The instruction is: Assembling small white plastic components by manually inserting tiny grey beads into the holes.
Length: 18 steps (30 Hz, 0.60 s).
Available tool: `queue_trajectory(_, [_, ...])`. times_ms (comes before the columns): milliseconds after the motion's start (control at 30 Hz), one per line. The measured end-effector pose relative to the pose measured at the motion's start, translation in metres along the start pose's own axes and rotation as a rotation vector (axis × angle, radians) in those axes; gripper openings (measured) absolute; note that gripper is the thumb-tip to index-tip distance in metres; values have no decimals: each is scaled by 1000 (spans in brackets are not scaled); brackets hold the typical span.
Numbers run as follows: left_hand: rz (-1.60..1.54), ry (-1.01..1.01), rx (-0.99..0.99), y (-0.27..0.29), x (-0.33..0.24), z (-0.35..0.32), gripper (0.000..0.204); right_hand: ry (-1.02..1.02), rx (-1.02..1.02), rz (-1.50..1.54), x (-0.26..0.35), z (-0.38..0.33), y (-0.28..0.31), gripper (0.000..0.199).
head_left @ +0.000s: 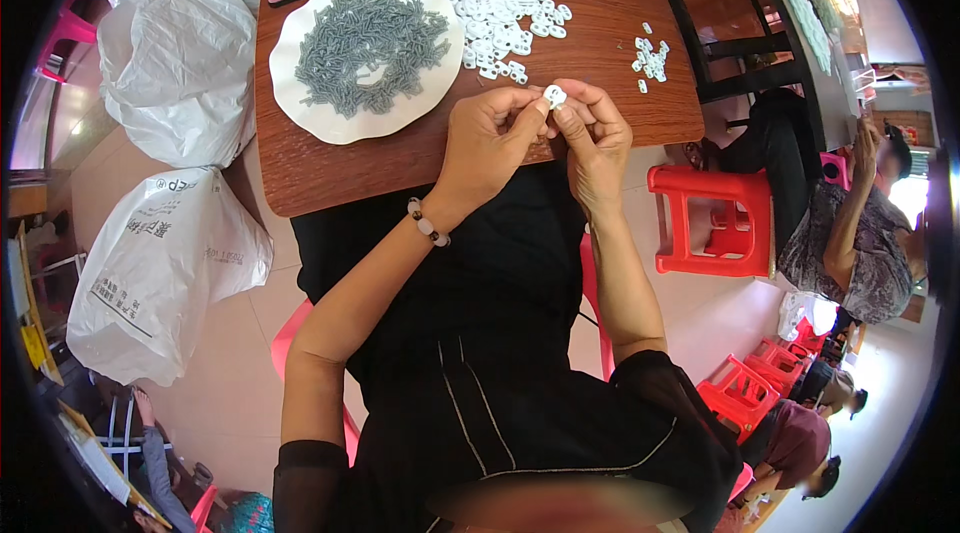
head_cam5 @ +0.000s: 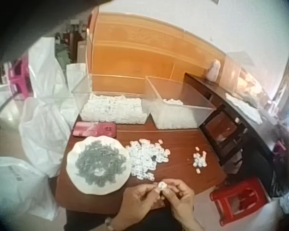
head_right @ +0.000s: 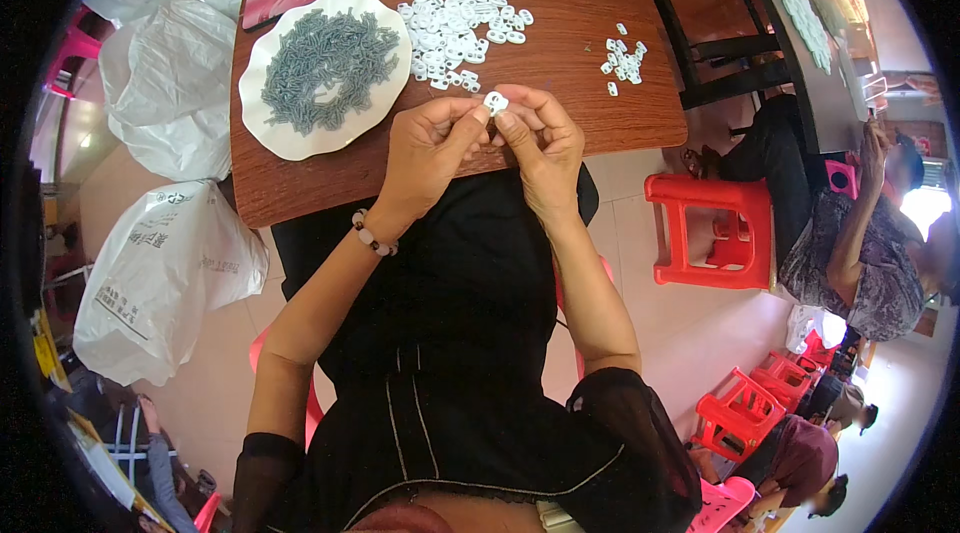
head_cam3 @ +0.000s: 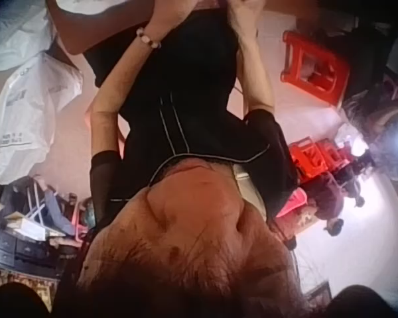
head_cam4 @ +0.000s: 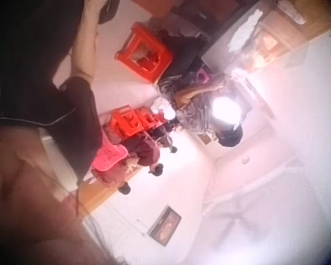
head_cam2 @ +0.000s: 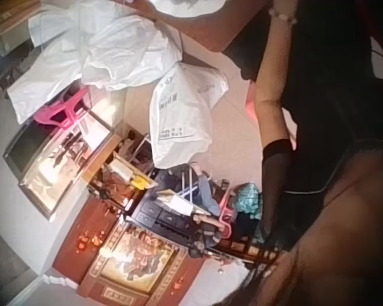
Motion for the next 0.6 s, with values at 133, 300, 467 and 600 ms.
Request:
queue_trajectory(133, [10, -22, -10, -1, 1, 0, 19, -7, 3, 4, -1, 0, 1, 23])
queue_trajectory(300, [8, -32, -5, 0, 2, 1, 19, 4, 16, 11, 0, 1, 0, 24])
queue_trajectory(467, [-21, -20, -3, 0, 2, 0, 18, 5, 10, -13, -1, 0, 1, 24])
queue_trajectory(600, [-9, -15, -4, -1, 0, 0, 18, -4, 12, 0, -1, 0, 1, 25])
Point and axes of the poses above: each hand's wrist, its own z-axis towards the middle knuckle, its own y-axis out of the back of the hand, x = y × z, the point moved 1 cm from there along z, towards the middle knuckle, and after that the axes turned 4 degrees about -x, right-handed, at the moved point
